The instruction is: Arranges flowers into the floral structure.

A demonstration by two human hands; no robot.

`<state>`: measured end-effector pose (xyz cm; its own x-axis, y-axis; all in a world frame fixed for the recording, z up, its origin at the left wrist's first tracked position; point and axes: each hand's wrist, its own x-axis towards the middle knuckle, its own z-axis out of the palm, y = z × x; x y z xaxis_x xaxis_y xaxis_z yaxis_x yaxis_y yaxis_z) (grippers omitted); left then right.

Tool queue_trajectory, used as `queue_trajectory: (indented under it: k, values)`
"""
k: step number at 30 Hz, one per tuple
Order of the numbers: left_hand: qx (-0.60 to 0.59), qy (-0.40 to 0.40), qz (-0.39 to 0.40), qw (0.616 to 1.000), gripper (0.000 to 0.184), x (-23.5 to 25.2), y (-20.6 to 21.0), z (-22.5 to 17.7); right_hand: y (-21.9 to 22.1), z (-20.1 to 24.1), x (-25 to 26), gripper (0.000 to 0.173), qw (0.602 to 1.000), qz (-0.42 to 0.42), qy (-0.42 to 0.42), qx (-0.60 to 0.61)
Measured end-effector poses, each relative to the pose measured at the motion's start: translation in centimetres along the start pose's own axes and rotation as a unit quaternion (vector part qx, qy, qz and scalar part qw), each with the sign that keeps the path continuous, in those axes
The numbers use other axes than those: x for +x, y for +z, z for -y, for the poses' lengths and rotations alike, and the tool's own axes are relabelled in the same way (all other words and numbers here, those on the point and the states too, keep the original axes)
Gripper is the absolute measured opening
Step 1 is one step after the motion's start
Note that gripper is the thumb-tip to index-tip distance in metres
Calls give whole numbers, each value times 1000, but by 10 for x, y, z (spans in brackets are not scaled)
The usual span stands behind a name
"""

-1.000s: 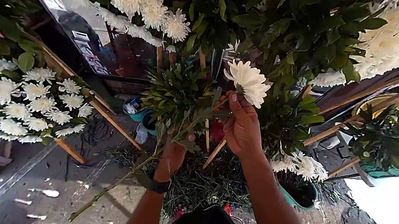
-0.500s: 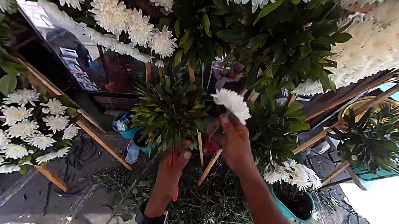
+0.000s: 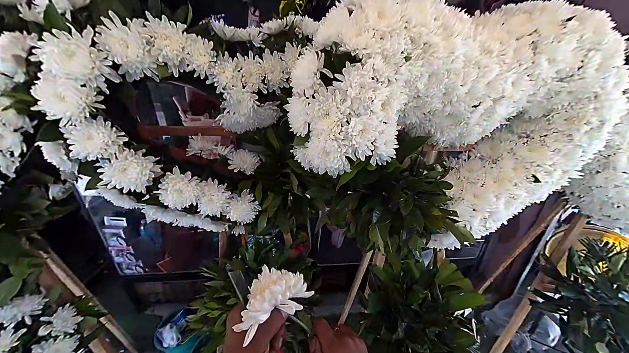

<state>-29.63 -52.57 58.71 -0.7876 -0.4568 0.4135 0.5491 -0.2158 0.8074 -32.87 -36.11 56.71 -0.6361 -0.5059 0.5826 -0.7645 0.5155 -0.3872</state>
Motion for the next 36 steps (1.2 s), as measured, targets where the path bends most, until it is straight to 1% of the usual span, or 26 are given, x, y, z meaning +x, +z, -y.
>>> queue_trajectory:
  k: [2,3,5,6,7,8,10,11,12,14,16,19,21,25,28,30,31,34,36]
  values:
    - [-8,78,-8,997,6,28,-3,-22,-4,-22,-12,32,996,-1,65,56]
    - [-6,125,-4,992,6,47,-4,-39,0,-41,-19,33,989,10,107,100]
    - [5,212,38,976,10,84,2,-78,10,-89,-29,34,958,35,193,207]
    - [21,259,62,964,10,103,13,-97,16,-114,-30,38,943,22,232,239]
    - [42,306,81,948,11,122,27,-114,23,-137,-29,44,930,-7,267,253]
    - [67,351,91,930,14,142,44,-128,31,-160,-25,44,920,-56,295,251]
    - [93,411,101,901,23,184,82,-147,47,-199,-12,37,904,-153,337,214]
    - [96,419,107,896,26,204,101,-151,55,-218,-4,36,899,-184,354,184]
    - [84,423,104,896,27,225,121,-153,61,-234,4,39,895,-197,370,154]
    - [47,401,103,909,27,258,156,-152,69,-256,17,54,885,-188,407,124]
    - [61,379,98,918,23,274,178,-145,72,-269,32,70,879,-158,427,143]
    - [112,374,96,916,20,284,189,-137,71,-278,55,79,877,-107,423,203]
    - [117,376,101,914,21,286,191,-138,70,-281,69,79,877,-88,417,220]
    - [110,368,93,919,24,280,187,-147,70,-286,87,62,886,-69,403,216]
    - [158,385,147,897,20,286,187,-139,77,-290,88,64,882,-42,425,201]
    - [201,396,148,884,13,291,191,-132,77,-290,87,64,879,-31,432,197]
    - [202,403,141,881,11,291,191,-131,76,-289,87,63,880,-30,431,198]
    - [143,428,122,884,19,289,192,-134,75,-288,87,62,880,-29,432,197]
    - [160,407,125,891,15,293,195,-132,77,-290,86,61,880,-28,430,198]
